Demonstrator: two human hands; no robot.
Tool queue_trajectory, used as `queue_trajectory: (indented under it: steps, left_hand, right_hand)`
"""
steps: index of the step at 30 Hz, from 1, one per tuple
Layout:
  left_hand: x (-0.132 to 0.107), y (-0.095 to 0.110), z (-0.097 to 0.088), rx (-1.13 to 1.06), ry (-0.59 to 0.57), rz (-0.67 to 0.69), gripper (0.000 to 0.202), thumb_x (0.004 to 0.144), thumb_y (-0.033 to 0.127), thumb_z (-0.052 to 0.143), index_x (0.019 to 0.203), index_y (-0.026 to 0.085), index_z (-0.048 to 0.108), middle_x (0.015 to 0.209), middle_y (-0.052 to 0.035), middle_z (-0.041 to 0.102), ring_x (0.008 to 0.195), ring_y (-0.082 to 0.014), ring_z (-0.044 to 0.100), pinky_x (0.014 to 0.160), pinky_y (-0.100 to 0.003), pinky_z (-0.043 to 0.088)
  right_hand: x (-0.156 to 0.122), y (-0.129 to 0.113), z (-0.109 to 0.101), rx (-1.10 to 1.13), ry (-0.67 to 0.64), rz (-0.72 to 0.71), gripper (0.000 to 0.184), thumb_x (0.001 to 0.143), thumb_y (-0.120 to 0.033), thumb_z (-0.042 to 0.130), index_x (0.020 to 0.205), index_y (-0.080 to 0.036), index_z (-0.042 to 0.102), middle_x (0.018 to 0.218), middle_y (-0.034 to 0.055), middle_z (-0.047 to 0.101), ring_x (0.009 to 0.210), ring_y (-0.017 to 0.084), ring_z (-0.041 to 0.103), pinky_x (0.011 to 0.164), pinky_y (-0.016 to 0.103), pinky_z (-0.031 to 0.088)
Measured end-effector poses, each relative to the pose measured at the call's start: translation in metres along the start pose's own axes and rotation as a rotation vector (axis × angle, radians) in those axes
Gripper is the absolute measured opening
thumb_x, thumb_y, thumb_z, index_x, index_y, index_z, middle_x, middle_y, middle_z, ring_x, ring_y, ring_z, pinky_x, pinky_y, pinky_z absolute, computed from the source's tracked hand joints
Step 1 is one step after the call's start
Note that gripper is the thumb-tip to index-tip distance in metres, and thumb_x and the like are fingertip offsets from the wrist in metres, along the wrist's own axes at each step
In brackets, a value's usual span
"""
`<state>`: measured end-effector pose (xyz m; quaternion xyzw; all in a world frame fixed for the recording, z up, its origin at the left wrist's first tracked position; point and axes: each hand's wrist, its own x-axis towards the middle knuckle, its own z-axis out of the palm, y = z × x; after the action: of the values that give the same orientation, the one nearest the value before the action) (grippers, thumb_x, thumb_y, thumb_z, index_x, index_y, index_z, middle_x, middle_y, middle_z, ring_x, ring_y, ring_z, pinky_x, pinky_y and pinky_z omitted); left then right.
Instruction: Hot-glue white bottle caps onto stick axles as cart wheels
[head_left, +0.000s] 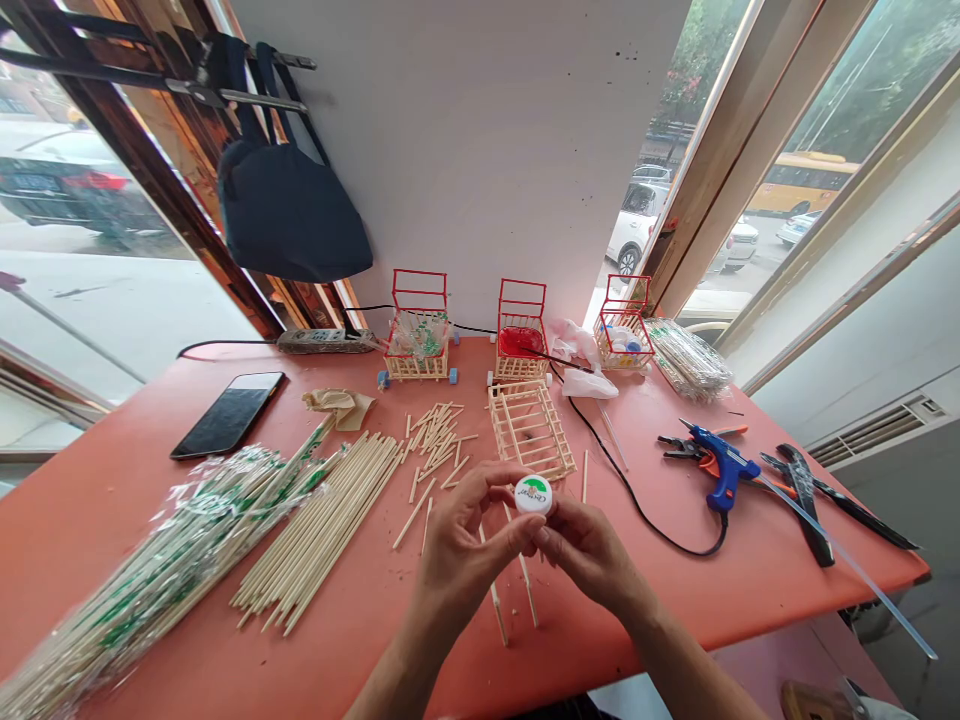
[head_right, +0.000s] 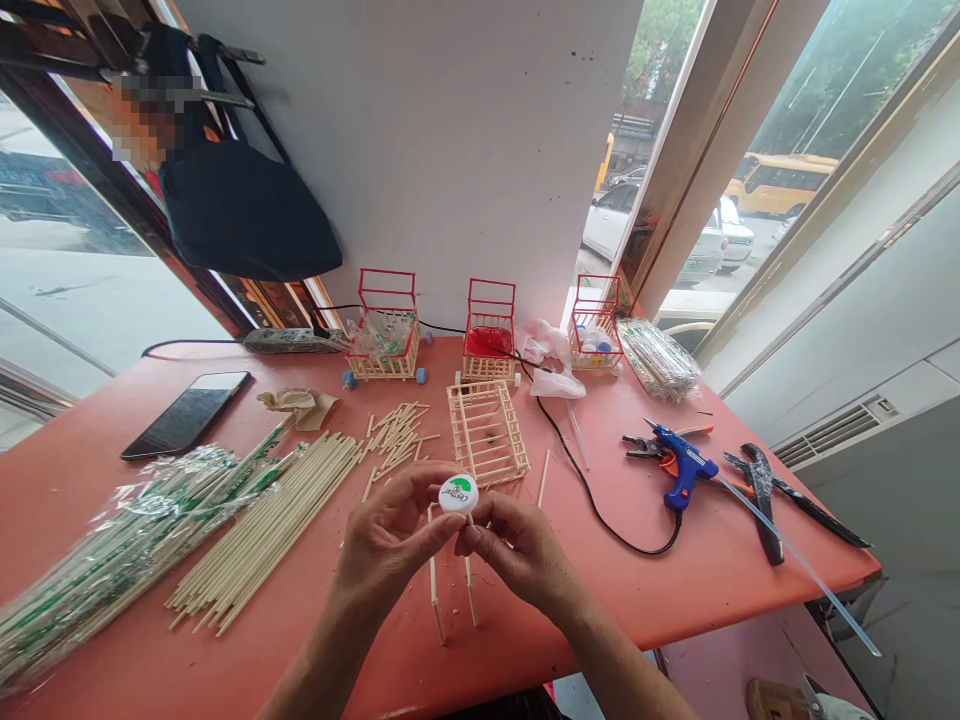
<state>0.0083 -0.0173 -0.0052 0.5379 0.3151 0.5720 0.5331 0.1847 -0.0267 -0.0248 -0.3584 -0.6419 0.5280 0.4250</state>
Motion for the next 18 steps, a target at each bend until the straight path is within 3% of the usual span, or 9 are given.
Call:
queue_trajectory:
  steps: [18]
  left_hand:
    - [-0.0010,0.0005,0.0013,-0.023,0.003,-0.020,0.022,0.084,0.022,0.081,0.105,0.022,0.076,0.097,-0.0042,0.070,0.077,-0.0151,0.067,0.065,-0.022,0.060]
  right_hand:
    - [0.0002,-0.0022,-0.0002,-0.010,-0.004,-0.010,0.029,0.103,-0.042,0.061,0.088,-0.018,0.064,0.074,-0.0002,0.063,0.061,0.010,0.051,0.056,0.021,0.041]
